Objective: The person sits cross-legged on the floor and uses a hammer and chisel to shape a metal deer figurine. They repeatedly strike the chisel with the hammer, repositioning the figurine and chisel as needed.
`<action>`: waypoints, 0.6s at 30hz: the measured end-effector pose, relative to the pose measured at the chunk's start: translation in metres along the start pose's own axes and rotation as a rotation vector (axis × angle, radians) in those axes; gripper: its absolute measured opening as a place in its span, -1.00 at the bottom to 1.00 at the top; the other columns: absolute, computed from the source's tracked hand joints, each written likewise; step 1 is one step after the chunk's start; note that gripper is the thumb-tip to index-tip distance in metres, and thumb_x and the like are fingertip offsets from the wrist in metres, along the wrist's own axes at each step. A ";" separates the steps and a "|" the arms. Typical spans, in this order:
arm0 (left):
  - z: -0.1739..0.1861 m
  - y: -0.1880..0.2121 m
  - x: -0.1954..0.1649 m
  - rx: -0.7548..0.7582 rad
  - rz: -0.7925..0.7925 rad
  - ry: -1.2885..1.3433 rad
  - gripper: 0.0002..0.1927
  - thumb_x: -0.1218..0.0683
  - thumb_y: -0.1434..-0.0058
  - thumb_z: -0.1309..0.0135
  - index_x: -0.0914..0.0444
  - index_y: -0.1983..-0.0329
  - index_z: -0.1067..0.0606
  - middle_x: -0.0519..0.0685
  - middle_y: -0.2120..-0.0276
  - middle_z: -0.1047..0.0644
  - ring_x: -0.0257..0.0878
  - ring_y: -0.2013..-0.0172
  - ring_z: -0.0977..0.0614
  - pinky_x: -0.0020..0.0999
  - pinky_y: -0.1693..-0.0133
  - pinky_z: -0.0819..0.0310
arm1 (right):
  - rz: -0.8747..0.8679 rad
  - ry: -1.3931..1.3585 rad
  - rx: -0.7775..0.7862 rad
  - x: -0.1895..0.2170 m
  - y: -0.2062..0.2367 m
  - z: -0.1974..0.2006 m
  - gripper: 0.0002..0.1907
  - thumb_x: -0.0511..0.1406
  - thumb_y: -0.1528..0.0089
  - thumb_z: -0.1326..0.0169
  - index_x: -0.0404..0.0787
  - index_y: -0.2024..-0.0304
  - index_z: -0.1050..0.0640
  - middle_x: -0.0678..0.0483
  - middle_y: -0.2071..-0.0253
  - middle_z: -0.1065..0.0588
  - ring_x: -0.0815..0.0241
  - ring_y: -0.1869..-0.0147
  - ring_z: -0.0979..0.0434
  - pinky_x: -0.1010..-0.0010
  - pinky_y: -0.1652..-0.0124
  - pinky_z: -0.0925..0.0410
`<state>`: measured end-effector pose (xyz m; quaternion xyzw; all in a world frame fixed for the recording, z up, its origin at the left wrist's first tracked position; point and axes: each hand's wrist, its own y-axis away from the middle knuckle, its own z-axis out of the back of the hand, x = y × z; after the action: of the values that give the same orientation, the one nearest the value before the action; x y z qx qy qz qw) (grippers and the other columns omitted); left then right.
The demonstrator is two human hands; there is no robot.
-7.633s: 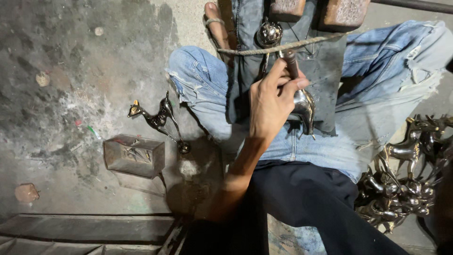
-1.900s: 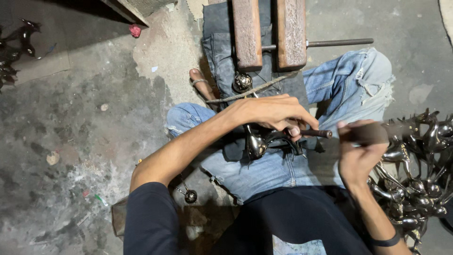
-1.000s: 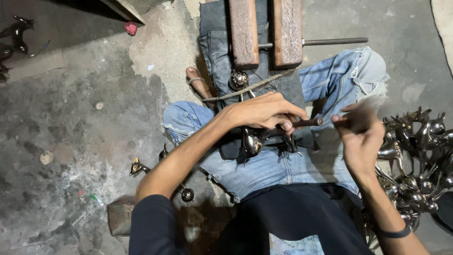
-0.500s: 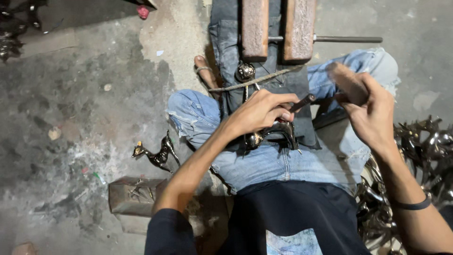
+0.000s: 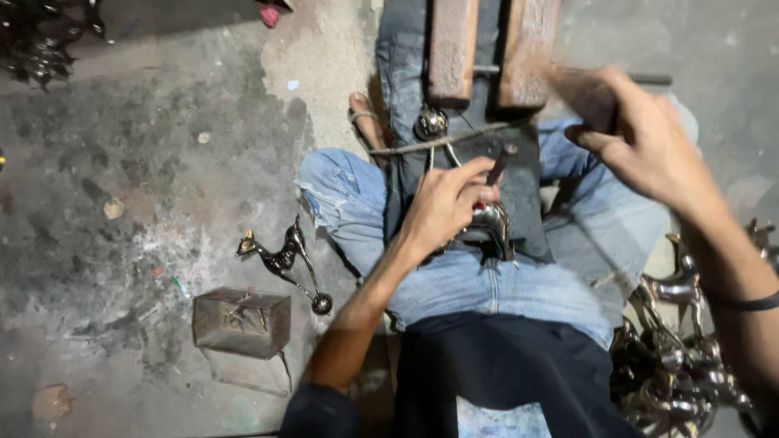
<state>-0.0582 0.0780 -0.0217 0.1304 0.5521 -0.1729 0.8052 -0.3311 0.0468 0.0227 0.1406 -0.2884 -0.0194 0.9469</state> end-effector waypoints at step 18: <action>-0.038 0.033 -0.025 -0.537 0.042 -0.055 -0.91 0.29 -0.36 0.02 0.29 0.15 -0.47 0.04 0.33 -0.66 -0.09 0.25 -0.75 -0.30 0.23 -0.58 | 0.743 0.596 -0.117 0.038 -0.021 0.023 -0.26 -0.31 -0.08 -0.18 0.26 -0.32 -0.43 0.09 0.17 -0.63 0.09 0.08 -0.66 -0.05 -0.07 -0.45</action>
<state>-0.0852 0.1263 -0.0112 -0.0811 0.5532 -0.0073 0.8291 -0.3114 0.0165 0.0558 -0.0261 -0.0334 0.3453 0.9375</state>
